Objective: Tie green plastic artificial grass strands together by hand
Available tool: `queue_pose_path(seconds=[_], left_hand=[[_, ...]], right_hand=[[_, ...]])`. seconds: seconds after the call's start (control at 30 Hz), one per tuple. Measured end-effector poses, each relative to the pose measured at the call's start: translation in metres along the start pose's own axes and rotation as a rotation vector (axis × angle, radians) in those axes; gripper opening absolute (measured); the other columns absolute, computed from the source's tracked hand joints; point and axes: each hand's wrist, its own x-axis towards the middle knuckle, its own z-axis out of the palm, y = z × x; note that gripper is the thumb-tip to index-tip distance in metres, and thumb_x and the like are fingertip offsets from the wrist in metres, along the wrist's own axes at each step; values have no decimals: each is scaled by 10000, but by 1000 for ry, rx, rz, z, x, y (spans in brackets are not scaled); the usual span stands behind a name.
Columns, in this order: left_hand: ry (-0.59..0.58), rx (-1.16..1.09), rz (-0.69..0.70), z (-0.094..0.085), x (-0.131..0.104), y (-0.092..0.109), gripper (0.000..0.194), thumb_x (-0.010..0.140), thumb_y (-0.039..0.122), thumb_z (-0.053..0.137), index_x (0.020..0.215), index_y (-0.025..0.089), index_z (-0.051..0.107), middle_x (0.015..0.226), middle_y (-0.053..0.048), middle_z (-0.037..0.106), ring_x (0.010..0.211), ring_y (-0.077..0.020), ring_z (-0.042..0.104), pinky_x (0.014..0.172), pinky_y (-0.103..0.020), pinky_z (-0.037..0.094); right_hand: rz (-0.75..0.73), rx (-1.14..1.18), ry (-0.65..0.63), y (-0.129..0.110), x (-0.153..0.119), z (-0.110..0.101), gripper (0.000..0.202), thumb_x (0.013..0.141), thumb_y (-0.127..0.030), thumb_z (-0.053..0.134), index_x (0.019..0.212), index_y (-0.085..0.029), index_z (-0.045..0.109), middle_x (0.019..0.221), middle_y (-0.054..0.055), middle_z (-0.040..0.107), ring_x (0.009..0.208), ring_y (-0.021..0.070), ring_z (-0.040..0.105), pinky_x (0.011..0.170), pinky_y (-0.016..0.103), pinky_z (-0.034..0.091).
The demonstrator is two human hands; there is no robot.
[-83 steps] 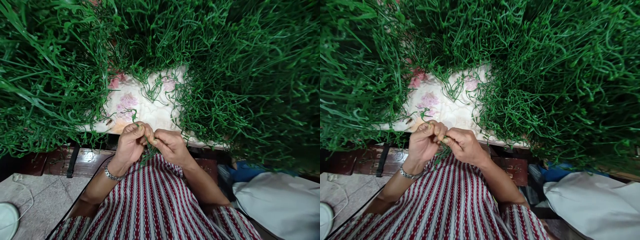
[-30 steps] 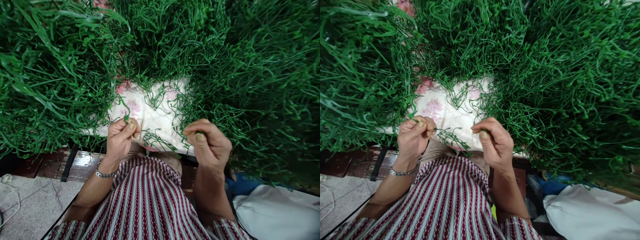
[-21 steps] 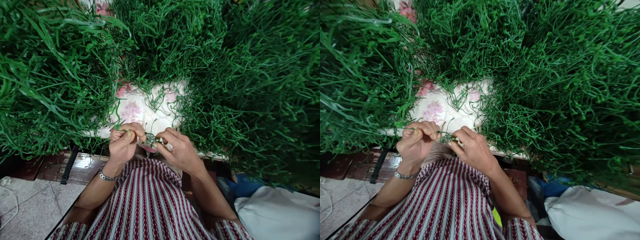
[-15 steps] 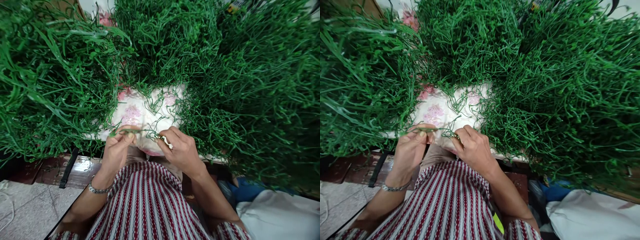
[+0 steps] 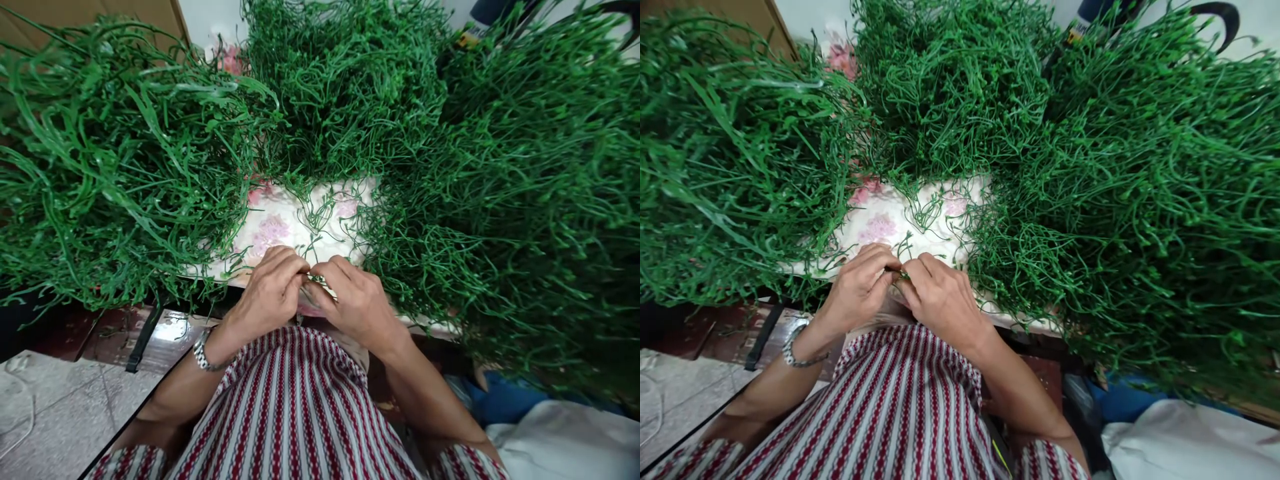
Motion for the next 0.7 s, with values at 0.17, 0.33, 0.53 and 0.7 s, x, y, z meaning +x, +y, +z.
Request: queue_pose_path(seconds=[0.17, 0.33, 0.53, 0.7], left_hand=[[14, -263, -100, -1, -7, -3, 147, 818, 85, 445, 837, 160, 570, 759, -21, 539, 717, -129, 518, 641, -257, 411], [-48, -359, -143, -6, -8, -5, 94, 793, 118, 520, 830, 155, 598, 726, -9, 532, 704, -126, 508, 629, -246, 391], [39, -337, -148, -2, -11, -7, 63, 767, 106, 570, 784, 159, 599, 712, 2, 549, 672, -110, 506, 612, -238, 383], [92, -397, -115, 0, -14, -7, 61, 781, 109, 567, 767, 155, 604, 684, 2, 546, 648, -105, 506, 591, -233, 384]], right_hand=[[-80, 172, 29, 13, -5, 1, 225, 872, -274, 481, 1031, -139, 565, 842, 58, 584, 723, 138, 538, 654, 254, 452], [-117, 223, 81, 19, -6, 7, 176, 864, -257, 490, 946, -156, 609, 761, 43, 555, 669, 128, 519, 601, 246, 438], [-149, 182, 231, 16, -7, 18, 144, 829, -210, 547, 946, -155, 611, 772, 52, 593, 682, 137, 541, 596, 253, 434], [-139, 389, 235, 12, -7, 20, 116, 820, -201, 561, 920, -149, 591, 772, 49, 582, 695, 131, 547, 607, 251, 450]])
